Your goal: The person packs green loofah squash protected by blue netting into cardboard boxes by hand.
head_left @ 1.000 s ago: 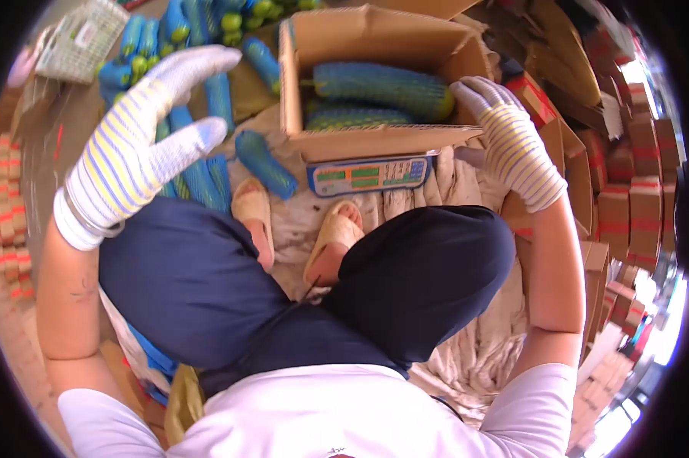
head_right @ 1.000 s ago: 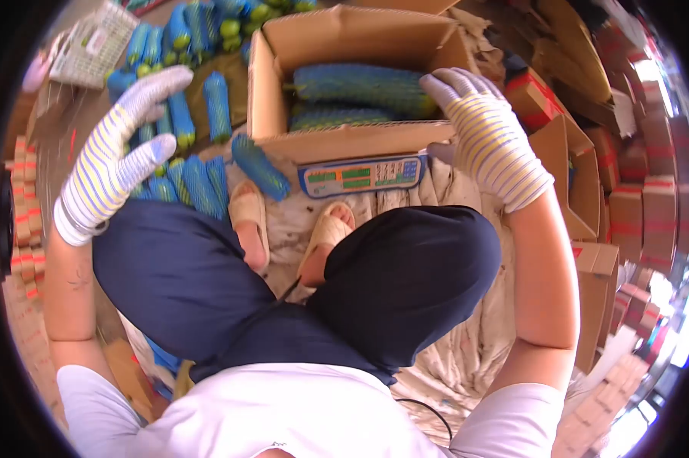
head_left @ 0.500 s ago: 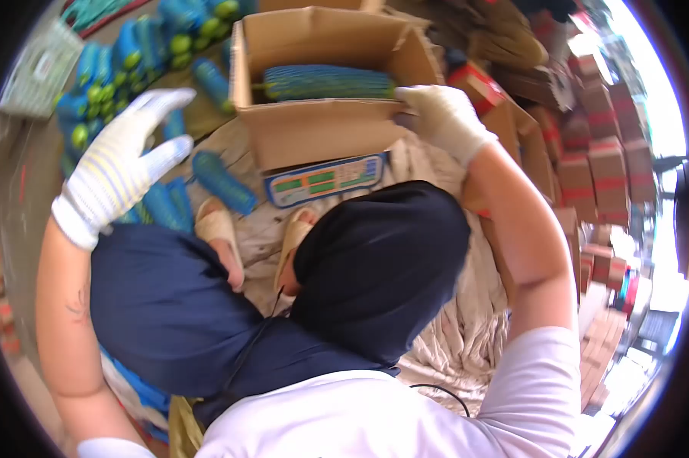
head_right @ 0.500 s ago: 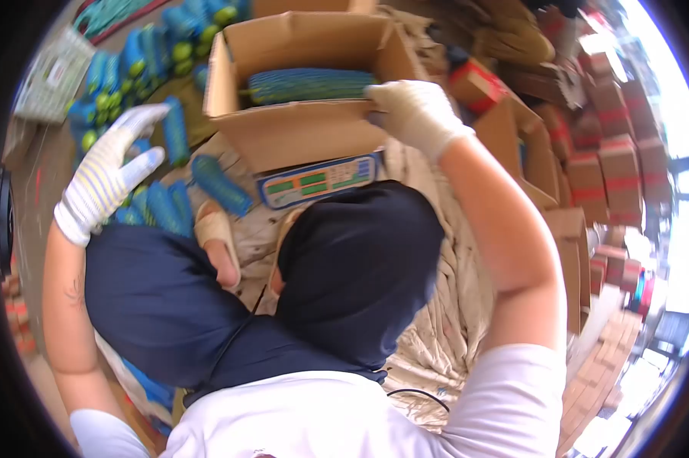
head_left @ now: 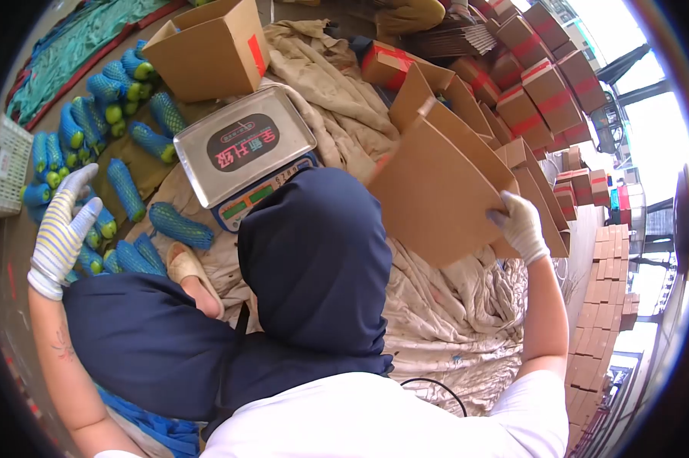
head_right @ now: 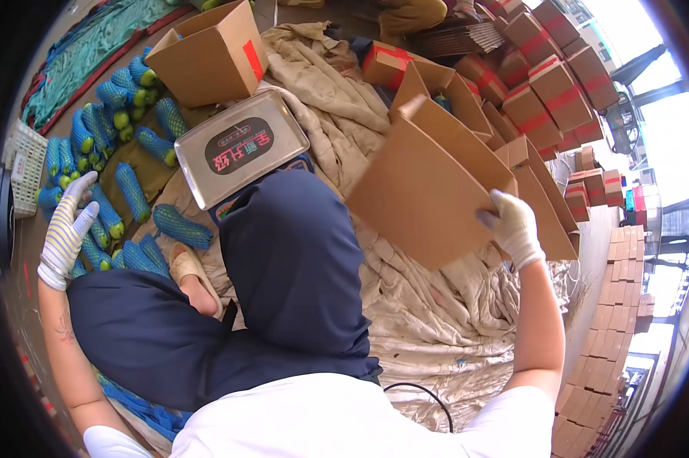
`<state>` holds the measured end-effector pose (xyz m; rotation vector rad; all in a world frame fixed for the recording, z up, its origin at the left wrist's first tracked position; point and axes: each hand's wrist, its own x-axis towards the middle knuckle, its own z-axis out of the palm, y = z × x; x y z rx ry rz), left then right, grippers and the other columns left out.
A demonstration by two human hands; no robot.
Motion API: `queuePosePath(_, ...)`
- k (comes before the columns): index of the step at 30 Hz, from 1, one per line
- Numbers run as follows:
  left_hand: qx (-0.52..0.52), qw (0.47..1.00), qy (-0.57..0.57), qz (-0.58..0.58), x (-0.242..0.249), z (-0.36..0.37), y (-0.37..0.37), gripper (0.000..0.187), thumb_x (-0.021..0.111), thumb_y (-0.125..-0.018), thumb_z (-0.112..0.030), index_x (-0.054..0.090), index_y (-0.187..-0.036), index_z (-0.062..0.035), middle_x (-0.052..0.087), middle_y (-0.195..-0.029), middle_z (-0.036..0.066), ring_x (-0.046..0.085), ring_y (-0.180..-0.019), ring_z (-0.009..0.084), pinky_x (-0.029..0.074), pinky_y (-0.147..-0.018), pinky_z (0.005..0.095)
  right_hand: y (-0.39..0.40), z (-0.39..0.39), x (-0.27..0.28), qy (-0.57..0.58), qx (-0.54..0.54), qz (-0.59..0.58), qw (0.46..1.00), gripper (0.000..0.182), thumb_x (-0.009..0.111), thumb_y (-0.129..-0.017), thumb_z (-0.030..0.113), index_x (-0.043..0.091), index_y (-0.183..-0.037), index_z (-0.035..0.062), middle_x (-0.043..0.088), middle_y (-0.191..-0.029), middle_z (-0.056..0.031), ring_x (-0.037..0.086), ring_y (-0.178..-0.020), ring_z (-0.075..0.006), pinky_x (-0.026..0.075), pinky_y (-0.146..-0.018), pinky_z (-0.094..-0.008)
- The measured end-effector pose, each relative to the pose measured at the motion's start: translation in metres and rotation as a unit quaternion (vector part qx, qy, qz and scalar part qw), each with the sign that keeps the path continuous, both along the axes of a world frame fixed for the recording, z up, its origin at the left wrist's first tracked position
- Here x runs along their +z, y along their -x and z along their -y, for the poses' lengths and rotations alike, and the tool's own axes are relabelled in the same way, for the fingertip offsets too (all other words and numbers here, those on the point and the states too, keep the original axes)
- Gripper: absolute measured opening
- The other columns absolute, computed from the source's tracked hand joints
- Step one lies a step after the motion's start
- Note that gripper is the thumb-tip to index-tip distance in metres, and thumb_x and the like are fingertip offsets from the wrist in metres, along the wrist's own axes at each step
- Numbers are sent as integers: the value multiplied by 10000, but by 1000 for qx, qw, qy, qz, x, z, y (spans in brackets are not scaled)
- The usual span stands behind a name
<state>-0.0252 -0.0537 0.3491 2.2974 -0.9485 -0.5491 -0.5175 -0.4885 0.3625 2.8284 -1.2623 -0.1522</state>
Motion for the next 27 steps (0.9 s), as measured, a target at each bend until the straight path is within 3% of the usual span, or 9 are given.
queuePosePath(5, 71, 994, 59, 57, -12, -47, -31, 453, 570, -932, -172, 482, -1359, -51, 517, -1308, 112, 497, -1179, 216, 384, -1013, 327, 172, 16, -111, 100, -77, -111, 986, 188, 705, -743, 210, 591, -838, 93, 654, -823, -130, 634, -807, -355, 505, -729, -465)
queuePosePath(10, 239, 955, -34, 171, -48, -156, -19, 486, 611, -907, -293, 523, -1309, -35, 541, -1308, 179, 519, -1211, 292, 392, -1029, 361, 365, 40, -243, -34, -356, 119, 926, 339, 511, -899, -5, 506, -1238, -26, 600, -1253, -135, 592, -1079, -254, 487, -864, -332)
queuePosePath(12, 331, 937, -53, 97, -87, -210, 9, 536, 643, -876, -318, 521, -1300, -14, 546, -1302, 200, 514, -1220, 317, 394, -1030, 368, 378, 75, -255, 8, -345, -62, 937, 349, 448, -948, 162, 586, -1238, 25, 637, -1230, -85, 622, -1042, -298, 458, -932, -394)
queuePosePath(14, 368, 921, -123, 34, -132, -265, 45, 567, 650, -867, -332, 510, -1318, -18, 550, -1297, 205, 522, -1209, 320, 408, -1016, 368, 252, 67, -198, -26, -499, 46, 865, 274, 482, -914, 101, 632, -1138, 56, 652, -1173, -129, 627, -1072, -282, 494, -814, -416)
queuePosePath(17, 360, 914, -135, -132, -236, -348, 63, 596, 640, -863, -351, 496, -1338, -20, 550, -1299, 215, 542, -1185, 332, 430, -992, 374, 190, 91, -156, -39, -300, -137, 943, 236, 502, -903, 156, 657, -1042, 45, 667, -1076, -160, 625, -1019, -344, 487, -799, -454)
queuePosePath(19, 403, 893, -149, -135, -187, -286, 87, 569, 625, -855, -371, 541, -1289, -13, 595, -1236, 227, 569, -1149, 355, 451, -967, 392, 145, 96, -130, -31, -178, -244, 953, 237, 515, -896, 194, 673, -977, 37, 676, -1012, -180, 624, -983, -385, 483, -790, -479)
queuePosePath(23, 188, 947, -257, -50, -218, -237, 57, 494, 583, -876, -399, 617, -1175, -7, 644, -1139, 221, 582, -1130, 353, 459, -953, 404, -74, 56, -70, -129, 100, 145, 976, 326, 560, -888, 116, 555, -1177, -34, 620, -1130, -237, 589, -1079, -380, 456, -922, -399)
queuePosePath(25, 307, 911, 8, -274, -281, -247, 46, 480, 554, -898, -394, 596, -1190, -16, 604, -1211, 229, 545, -1176, 361, 427, -990, 417, -177, 20, -56, -104, 212, 188, 953, 419, 557, -886, 81, 512, -1289, -26, 571, -1274, -188, 536, -1211, -304, 392, -1032, -343)
queuePosePath(27, 324, 928, 34, -181, -342, -252, 48, 468, 545, -908, -384, 581, -1200, -21, 580, -1245, 230, 519, -1200, 369, 410, -1007, 423, -273, -25, -44, -73, 303, 203, 928, 490, 622, -823, 74, 511, -1292, -13, 549, -1295, -202, 512, -1227, -327, 387, -1042, -376)
